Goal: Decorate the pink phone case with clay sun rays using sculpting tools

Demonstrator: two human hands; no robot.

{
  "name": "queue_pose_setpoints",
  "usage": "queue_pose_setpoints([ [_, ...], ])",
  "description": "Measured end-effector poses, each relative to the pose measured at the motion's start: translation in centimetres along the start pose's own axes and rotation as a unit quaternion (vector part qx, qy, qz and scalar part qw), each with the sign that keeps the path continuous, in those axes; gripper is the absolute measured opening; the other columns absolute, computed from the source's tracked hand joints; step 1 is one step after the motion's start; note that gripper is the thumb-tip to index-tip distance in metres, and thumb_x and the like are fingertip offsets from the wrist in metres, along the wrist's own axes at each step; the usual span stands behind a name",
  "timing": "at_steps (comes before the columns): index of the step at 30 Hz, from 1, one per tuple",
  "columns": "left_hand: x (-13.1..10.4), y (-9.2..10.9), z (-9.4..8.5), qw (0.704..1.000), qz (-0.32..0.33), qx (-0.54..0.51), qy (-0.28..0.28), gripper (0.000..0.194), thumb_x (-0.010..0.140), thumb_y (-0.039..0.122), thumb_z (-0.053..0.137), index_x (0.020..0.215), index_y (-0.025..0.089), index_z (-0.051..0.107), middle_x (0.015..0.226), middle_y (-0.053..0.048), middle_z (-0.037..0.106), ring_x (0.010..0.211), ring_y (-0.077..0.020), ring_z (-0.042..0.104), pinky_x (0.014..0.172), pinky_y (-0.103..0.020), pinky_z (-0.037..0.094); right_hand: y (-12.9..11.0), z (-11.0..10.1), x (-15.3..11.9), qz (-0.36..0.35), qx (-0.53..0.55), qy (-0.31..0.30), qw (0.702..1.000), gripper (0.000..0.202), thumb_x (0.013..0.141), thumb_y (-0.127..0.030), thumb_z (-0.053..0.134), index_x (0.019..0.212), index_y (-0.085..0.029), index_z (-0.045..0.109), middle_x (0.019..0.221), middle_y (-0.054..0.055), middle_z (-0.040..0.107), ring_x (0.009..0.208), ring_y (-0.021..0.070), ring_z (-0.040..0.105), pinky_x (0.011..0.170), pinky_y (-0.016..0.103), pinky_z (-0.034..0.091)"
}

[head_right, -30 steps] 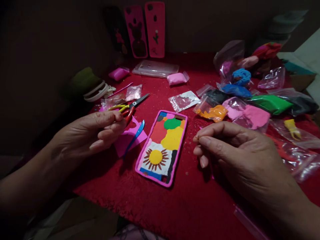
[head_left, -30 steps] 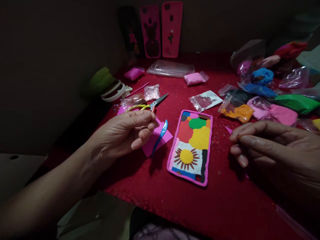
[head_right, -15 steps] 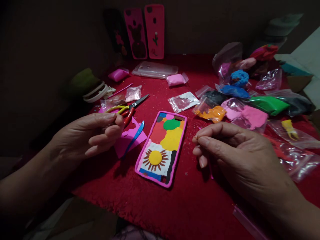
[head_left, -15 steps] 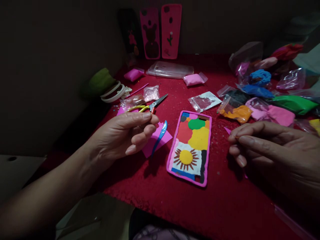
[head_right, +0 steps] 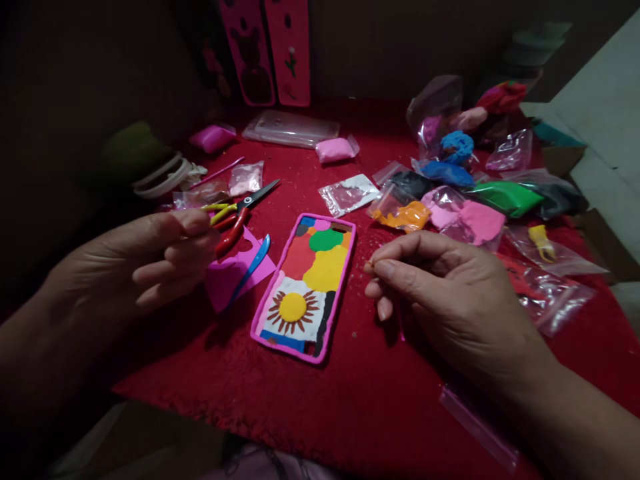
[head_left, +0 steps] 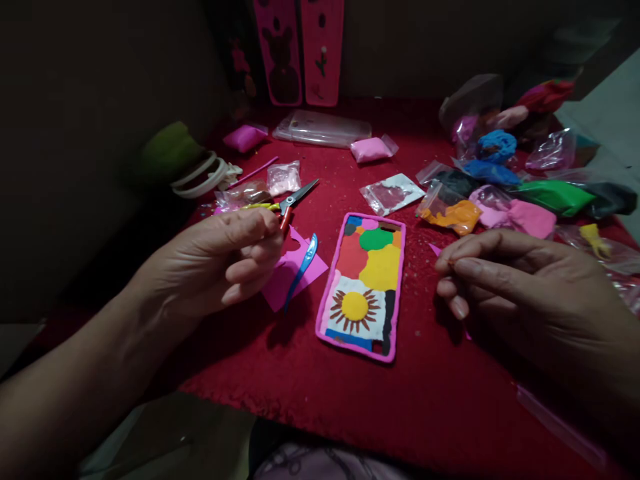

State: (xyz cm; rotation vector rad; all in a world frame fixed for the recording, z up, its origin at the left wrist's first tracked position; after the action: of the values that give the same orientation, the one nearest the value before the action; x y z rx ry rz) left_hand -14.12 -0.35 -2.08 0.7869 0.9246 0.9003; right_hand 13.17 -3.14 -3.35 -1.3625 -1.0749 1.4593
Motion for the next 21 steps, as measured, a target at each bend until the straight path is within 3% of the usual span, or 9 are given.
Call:
queue_pose_setpoints([
  [7,-0.38,0.16,0.07,0.998,0.023,0.036,0.037,0.024,0.085,0.006,0.042,0.079,0.009,0.065,0.053,0.001,0.051,0.03,-0.0007,0.029,0.025,-0.009,0.032,0.36,-0.54,0.2,-0.021,0.006,-0.027,0.999,0.01,0.077,-0.026,0.072,0.076,-0.019,0.065,0.065,0.004,0.066,0.047,0.0146,0.06,0.038,0.022,0.048],
  [13,-0.55,-0.25,0.47,0.997,0.05,0.064,-0.003,0.007,0.08,0.017,0.058,0.073,0.016,0.059,0.047,0.007,0.037,0.032,-0.0015,0.02,0.027,-0.01,0.031,0.33,-0.48,0.34,-0.029,-0.005,-0.028,0.999,0.009,0.077,-0.027,0.071,0.076,-0.02,0.065,0.066,0.004,0.067,0.047,0.0143,0.06,0.038,0.023,0.048],
  [17,-0.46,-0.1,0.62,0.998,0.043,0.041,-0.004,0.016,0.074,0.022,0.069,0.07,0.017,0.054,0.05,0.008,0.037,0.036,-0.0018,0.017,0.03,-0.01,0.031,0.04,-0.02,0.33,-0.012,-0.017,-0.02,1.0,0.007,0.078,-0.027,0.071,0.076,-0.021,0.066,0.065,0.003,0.066,0.049,0.0156,0.061,0.038,0.024,0.049],
  [21,-0.55,-0.15,0.39,0.998,0.035,0.043,0.005,0.015,0.075,0.022,0.068,0.067,0.017,0.056,0.046,0.008,0.035,0.035,-0.0026,0.015,0.029,-0.01,0.028,0.0,0.05,0.27,-0.009,-0.022,-0.015,1.0,0.008,0.078,-0.028,0.07,0.076,-0.022,0.066,0.065,0.003,0.066,0.049,0.0155,0.061,0.039,0.024,0.048],
])
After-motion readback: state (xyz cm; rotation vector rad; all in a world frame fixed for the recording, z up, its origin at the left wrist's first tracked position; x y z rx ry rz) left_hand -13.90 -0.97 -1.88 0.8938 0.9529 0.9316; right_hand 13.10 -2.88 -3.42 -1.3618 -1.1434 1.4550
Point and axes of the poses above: each hand's wrist, its own x-axis towards the middle knuckle, its own z-axis out of the palm, y = z × x, the point moved 2 cm from there along x, towards the middle knuckle
